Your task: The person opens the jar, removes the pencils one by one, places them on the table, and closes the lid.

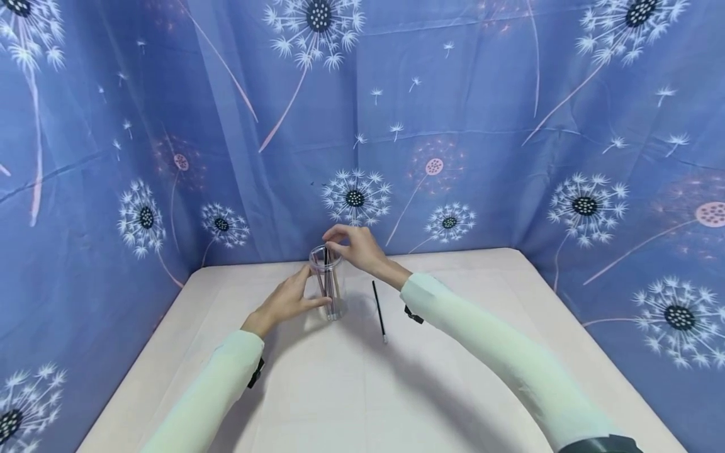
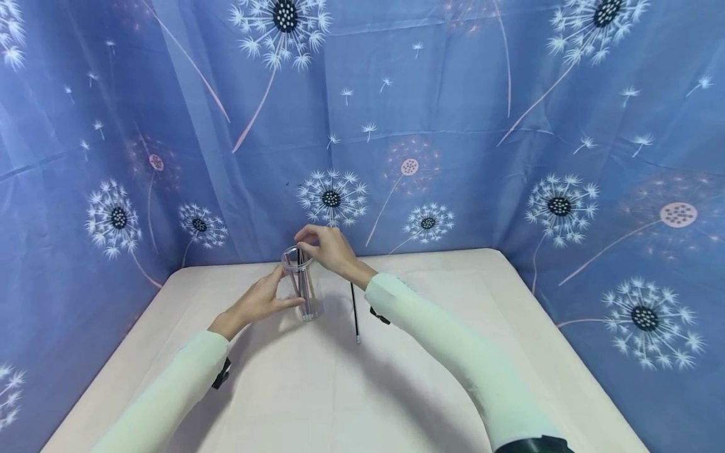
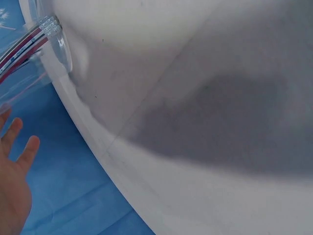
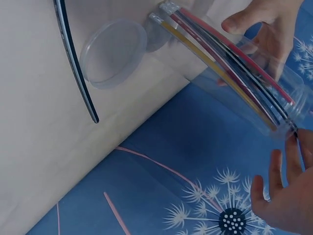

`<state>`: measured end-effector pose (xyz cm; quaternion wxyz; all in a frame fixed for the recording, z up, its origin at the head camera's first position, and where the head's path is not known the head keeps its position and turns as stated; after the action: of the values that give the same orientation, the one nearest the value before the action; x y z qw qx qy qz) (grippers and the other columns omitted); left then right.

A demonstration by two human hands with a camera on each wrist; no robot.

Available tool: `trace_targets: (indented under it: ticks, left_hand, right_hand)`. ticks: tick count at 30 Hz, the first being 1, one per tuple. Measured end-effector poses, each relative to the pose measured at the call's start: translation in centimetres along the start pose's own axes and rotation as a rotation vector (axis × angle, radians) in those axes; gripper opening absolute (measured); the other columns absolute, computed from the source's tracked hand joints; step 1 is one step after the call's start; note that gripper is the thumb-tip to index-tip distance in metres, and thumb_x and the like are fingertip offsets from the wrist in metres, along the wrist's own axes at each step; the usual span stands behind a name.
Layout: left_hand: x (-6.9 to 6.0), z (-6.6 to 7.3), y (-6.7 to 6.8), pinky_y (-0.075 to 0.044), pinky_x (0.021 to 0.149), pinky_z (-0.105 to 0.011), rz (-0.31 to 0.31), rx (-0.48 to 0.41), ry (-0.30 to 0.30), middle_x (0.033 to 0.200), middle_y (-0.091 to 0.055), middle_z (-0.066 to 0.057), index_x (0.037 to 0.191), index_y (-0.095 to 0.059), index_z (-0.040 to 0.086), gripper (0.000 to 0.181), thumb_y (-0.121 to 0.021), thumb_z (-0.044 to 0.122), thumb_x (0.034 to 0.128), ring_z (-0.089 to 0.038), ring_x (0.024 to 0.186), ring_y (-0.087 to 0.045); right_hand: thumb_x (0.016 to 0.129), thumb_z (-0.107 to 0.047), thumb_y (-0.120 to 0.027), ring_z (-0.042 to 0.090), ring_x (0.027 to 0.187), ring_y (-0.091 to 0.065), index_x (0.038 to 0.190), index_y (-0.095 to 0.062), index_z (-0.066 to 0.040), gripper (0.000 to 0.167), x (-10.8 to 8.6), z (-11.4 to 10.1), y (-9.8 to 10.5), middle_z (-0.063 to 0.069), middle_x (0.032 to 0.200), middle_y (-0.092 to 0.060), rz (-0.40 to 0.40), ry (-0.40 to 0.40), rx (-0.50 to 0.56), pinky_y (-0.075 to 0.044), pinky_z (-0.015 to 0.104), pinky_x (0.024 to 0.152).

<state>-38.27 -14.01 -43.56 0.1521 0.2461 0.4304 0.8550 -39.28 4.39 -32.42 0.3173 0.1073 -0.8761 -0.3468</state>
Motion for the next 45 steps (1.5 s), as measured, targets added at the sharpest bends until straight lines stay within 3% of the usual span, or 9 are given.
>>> trace_targets:
  ticks: [6,10,13,18,25,28,33,38,45]
  left_hand:
    - [0.2,0.2,0.0,-0.044,0.114,-0.057,0.004,-0.002,-0.003,0.145,-0.059,-0.013,0.157,-0.034,0.017,0.094,-0.086,0.046,0.0847,-0.039,0.134,-0.056]
    - [0.1,0.1,0.0,-0.045,0.113,-0.057,0.003,-0.004,0.004,0.144,-0.06,-0.012,0.152,-0.038,0.016,0.088,-0.086,0.046,0.0846,-0.041,0.133,-0.056]
    - [0.1,0.1,0.0,-0.045,0.114,-0.057,0.004,-0.008,0.006,0.144,-0.06,-0.012,0.149,-0.041,0.017,0.084,-0.086,0.046,0.0847,-0.042,0.134,-0.056]
    - [0.1,-0.1,0.0,-0.043,0.115,-0.058,0.004,0.001,0.013,0.146,-0.059,-0.012,0.153,-0.038,0.018,0.087,-0.086,0.046,0.0847,-0.041,0.135,-0.055]
    - [0.1,-0.3,0.0,-0.042,0.116,-0.058,-0.004,0.026,0.031,0.149,-0.056,-0.015,0.157,-0.034,0.016,0.095,-0.083,0.054,0.0847,-0.04,0.137,-0.053]
    - [0.1,-0.2,0.0,-0.043,0.115,-0.058,-0.007,0.028,0.033,0.149,-0.056,-0.015,0.155,-0.036,0.015,0.094,-0.083,0.055,0.0843,-0.041,0.136,-0.054]
    - [0.1,-0.1,0.0,-0.045,0.113,-0.057,-0.007,0.034,0.034,0.147,-0.057,-0.016,0.148,-0.042,0.014,0.087,-0.082,0.056,0.0839,-0.041,0.134,-0.056]
    - [0.2,-0.1,0.0,-0.046,0.113,-0.057,-0.004,0.032,0.027,0.146,-0.058,-0.015,0.145,-0.043,0.014,0.084,-0.082,0.057,0.0842,-0.04,0.133,-0.056]
    - [0.1,-0.1,0.0,-0.045,0.113,-0.058,-0.006,0.015,0.028,0.147,-0.057,-0.015,0.148,-0.041,0.015,0.085,-0.084,0.051,0.0846,-0.041,0.134,-0.055]
  right_hand:
    - [0.1,-0.014,-0.071,0.021,0.075,-0.071,0.114,-0.076,-0.012,0.014,0.6,-0.4,1.1,0.004,0.107,-0.079,0.032,0.01,-0.018,-0.04,0.02,0.052]
    - [0.099,-0.012,-0.072,0.025,0.081,-0.073,0.113,-0.077,-0.008,0.015,1.0,-0.6,1.8,0.007,0.107,-0.079,0.062,0.034,-0.003,-0.038,0.021,0.052]
    - [0.099,-0.012,-0.073,0.023,0.095,-0.075,0.112,-0.077,-0.008,0.014,1.5,-0.8,2.6,0.007,0.105,-0.079,0.095,0.032,0.012,-0.046,0.023,0.061]
    - [0.099,-0.014,-0.074,0.019,0.094,-0.074,0.112,-0.077,-0.01,0.014,2.2,-1.2,4.1,0.005,0.105,-0.079,0.133,0.003,0.03,-0.056,0.026,0.074]
    - [0.098,-0.01,-0.073,0.022,0.088,-0.074,0.114,-0.076,-0.003,0.018,2.9,-1.9,6.8,0.009,0.106,-0.079,0.184,0.01,0.09,-0.045,0.019,0.056]
    - [0.098,-0.01,-0.074,0.021,0.092,-0.075,0.113,-0.076,-0.003,0.017,3.2,-2.0,7.7,0.009,0.107,-0.079,0.207,0.007,0.114,-0.051,0.02,0.066]
    - [0.098,-0.011,-0.074,0.023,0.1,-0.075,0.113,-0.076,-0.004,0.017,3.6,-2.0,8.8,0.009,0.107,-0.079,0.233,-0.008,0.119,-0.06,0.033,0.087]
    - [0.097,-0.012,-0.075,0.024,0.101,-0.074,0.111,-0.077,-0.005,0.016,3.6,-2.1,9.6,0.009,0.107,-0.079,0.27,-0.012,0.108,-0.059,0.036,0.097]
    - [0.096,-0.013,-0.076,0.025,0.1,-0.075,0.112,-0.077,-0.006,0.017,3.7,-1.9,10.5,0.009,0.106,-0.079,0.308,-0.015,0.129,-0.059,0.043,0.094]
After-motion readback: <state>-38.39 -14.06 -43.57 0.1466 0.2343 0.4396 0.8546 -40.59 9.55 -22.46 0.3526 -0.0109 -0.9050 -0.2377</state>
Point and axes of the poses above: each hand's wrist, its own x-axis towards the middle knuckle, its own y-axis out of the back of the hand, z = x × y, the point moved 5 cm from there along x, towards the middle knuckle
